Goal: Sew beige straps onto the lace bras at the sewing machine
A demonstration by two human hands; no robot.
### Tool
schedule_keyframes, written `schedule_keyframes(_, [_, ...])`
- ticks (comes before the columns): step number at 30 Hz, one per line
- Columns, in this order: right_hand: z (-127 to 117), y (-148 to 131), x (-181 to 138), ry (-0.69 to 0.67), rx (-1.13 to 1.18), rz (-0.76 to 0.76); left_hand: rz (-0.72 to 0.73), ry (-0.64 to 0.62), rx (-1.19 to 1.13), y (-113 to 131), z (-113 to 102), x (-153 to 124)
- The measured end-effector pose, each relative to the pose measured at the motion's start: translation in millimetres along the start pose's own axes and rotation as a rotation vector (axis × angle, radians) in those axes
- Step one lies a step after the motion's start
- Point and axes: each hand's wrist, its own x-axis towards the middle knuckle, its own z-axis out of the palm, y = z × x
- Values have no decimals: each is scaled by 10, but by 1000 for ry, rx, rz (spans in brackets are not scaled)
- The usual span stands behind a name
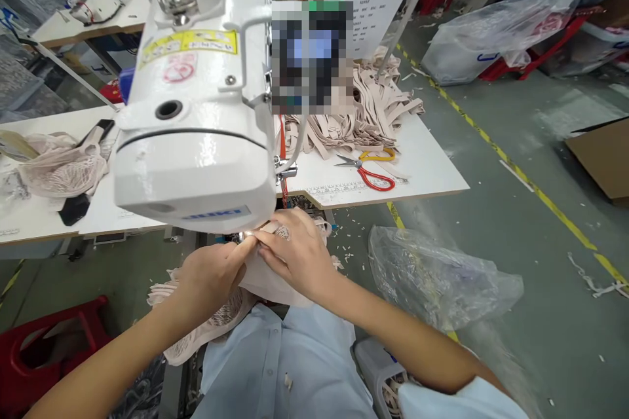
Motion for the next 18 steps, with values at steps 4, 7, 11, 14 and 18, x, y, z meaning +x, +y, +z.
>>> schedule_keyframes(4, [77,-23,-46,124,-4,17,200,57,-20,-223,46,35])
schedule_keyframes(7, [120,-20,-76,99,52,63,381,86,27,-400,94,75])
schedule_keyframes(11, [280,24,-260,41,398,285,305,73,21,-340,83,98])
schedule_keyframes(14, [360,39,-368,63,577,410,216,63,24,-144,42,65])
schedule_keyframes(18, [241,44,-290,-78,492,407,111,78,57,96,13,28])
